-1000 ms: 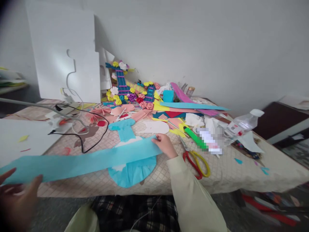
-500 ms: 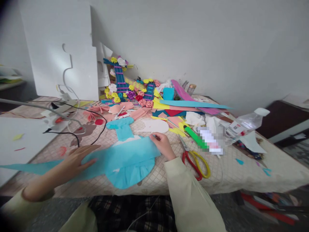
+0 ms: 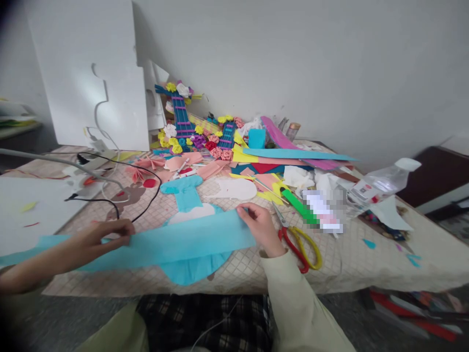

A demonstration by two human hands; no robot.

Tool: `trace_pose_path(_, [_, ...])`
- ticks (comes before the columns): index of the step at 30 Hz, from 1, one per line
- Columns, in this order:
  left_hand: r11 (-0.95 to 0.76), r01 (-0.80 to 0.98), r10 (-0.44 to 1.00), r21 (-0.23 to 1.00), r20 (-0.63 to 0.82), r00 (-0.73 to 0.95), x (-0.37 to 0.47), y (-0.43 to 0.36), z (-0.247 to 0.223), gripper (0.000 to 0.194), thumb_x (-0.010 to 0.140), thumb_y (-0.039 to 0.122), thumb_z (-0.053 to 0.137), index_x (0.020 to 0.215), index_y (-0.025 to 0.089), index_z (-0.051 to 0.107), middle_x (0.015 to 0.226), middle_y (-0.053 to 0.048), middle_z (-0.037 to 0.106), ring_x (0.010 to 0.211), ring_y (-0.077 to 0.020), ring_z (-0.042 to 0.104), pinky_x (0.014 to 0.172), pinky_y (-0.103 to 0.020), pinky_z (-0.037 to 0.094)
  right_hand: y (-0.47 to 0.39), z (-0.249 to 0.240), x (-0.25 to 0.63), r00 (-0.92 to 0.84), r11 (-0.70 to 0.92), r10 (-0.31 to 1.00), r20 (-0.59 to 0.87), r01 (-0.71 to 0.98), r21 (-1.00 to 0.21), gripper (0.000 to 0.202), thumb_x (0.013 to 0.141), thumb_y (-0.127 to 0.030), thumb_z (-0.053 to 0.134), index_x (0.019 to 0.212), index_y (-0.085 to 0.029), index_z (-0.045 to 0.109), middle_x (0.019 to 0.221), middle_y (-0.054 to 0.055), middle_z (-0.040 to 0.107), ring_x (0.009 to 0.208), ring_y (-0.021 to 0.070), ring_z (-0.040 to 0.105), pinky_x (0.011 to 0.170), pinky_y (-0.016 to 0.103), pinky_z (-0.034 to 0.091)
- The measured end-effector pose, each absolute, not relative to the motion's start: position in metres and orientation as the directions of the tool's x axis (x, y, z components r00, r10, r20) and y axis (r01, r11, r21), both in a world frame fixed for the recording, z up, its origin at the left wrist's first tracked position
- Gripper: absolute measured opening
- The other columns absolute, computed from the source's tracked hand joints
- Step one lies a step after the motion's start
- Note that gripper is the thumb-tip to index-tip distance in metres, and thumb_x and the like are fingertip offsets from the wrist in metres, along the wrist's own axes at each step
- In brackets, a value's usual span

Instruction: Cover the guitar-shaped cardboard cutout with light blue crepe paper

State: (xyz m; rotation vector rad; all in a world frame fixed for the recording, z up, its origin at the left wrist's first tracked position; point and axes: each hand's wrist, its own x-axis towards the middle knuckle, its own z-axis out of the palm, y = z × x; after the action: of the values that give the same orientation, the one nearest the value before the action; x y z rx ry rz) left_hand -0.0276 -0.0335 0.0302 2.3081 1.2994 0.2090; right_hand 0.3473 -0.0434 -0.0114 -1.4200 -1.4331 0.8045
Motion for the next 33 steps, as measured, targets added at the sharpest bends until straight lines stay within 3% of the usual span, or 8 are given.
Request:
trace_pose_path(3, [-0.318,0.787,0.844,0.529,-0.22,0.489,-0.039,-0.044,0.049,0.028,0.085,0.042,0.041,0.079,0.019,0.054,0.074,0.001,0.058,0.07,-0.0138,0.053,0.063,-0.02,0.039,-0.054,-0.007,0.34,0.094,0.096,0.985,0.142,0.378,-0.921,0.03,0.077,-0.045,0.056,0.08,-0.017,0.063,0.065,0.0,0.054,0.06,0.0132,0.045,0.052,0.023,0.034])
trace_pose_path(6, [-0.269,0.828,0.83,0.491,-0.318,0.458,-0.051,-0.048,0.058,0.031,0.084,0.046,0.04,0.077,0.019,0.055,0.073,0.001,0.056,0.07,-0.014,0.051,0.063,-0.02,0.037,-0.057,-0.005,0.332,0.055,0.095,0.99,0.126,0.39,-0.916,0.027,0.079,-0.043,0.054,0.079,-0.017,0.062,0.061,-0.002,0.051,0.057,0.0121,0.043,0.051,0.023,0.034])
trace_pose_path(13, [-0.223,0.885,0.826,0.409,-0.403,0.394,-0.074,-0.027,0.042,0.029,0.085,0.04,0.041,0.078,0.017,0.058,0.076,0.001,0.059,0.074,-0.0154,0.052,0.068,-0.021,0.038,-0.034,-0.018,0.312,-0.13,0.162,0.984,0.12,0.389,-0.907,0.022,0.077,-0.038,0.057,0.073,-0.016,0.063,0.071,0.001,0.061,0.063,0.0141,0.05,0.059,0.025,0.039])
trace_pose_path(16, [-0.233,0.905,0.875,0.357,-0.328,0.355,-0.063,-0.018,0.038,0.03,0.083,0.04,0.046,0.091,0.016,0.06,0.088,-0.004,0.064,0.081,-0.0191,0.056,0.073,-0.025,0.04,-0.03,-0.018,0.303,-0.165,0.194,0.976,0.139,0.387,-0.902,0.023,0.079,-0.037,0.055,0.078,-0.016,0.063,0.072,0.002,0.061,0.063,0.0141,0.05,0.059,0.025,0.039])
trace_pose_path(18, [-0.292,0.866,0.884,0.406,-0.23,0.406,-0.039,-0.015,0.039,0.036,0.084,0.046,0.045,0.101,0.017,0.059,0.098,-0.006,0.064,0.086,-0.02,0.057,0.076,-0.027,0.041,-0.032,-0.015,0.297,-0.188,0.214,0.971,0.15,0.385,-0.898,0.023,0.08,-0.037,0.055,0.08,-0.016,0.063,0.073,0.002,0.062,0.063,0.0139,0.05,0.059,0.025,0.039])
trace_pose_path(22, [-0.573,0.61,0.734,0.548,0.011,0.679,0.035,-0.013,0.036,0.038,0.082,0.043,0.052,0.113,0.021,0.055,0.119,-0.005,0.058,0.107,-0.0194,0.051,0.093,-0.028,0.035,-0.037,-0.008,0.287,-0.264,0.243,0.953,0.149,0.37,-0.897,0.021,0.081,-0.036,0.054,0.08,-0.017,0.063,0.078,0.002,0.064,0.07,0.0152,0.054,0.064,0.026,0.042])
trace_pose_path(28, [-0.531,0.535,0.677,0.657,-0.051,0.734,0.102,0.002,0.025,0.027,0.084,0.037,0.048,0.084,0.015,0.063,0.077,-0.002,0.064,0.07,-0.0137,0.056,0.064,-0.023,0.04,-0.036,-0.009,0.292,-0.256,0.224,0.957,0.136,0.355,-0.908,0.019,0.078,-0.035,0.058,0.079,-0.017,0.064,0.075,0.002,0.065,0.067,0.0151,0.055,0.063,0.027,0.043])
trace_pose_path(33, [-0.46,0.553,0.699,0.694,-0.101,0.708,0.095,0.012,0.019,0.035,0.086,0.041,0.041,0.075,0.014,0.06,0.068,0.0,0.057,0.063,-0.0113,0.05,0.055,-0.021,0.037,-0.02,-0.014,0.298,-0.214,0.189,0.969,0.122,0.325,-0.927,0.025,0.074,-0.04,0.061,0.075,-0.016,0.063,0.074,0.003,0.066,0.067,0.0156,0.057,0.062,0.027,0.044])
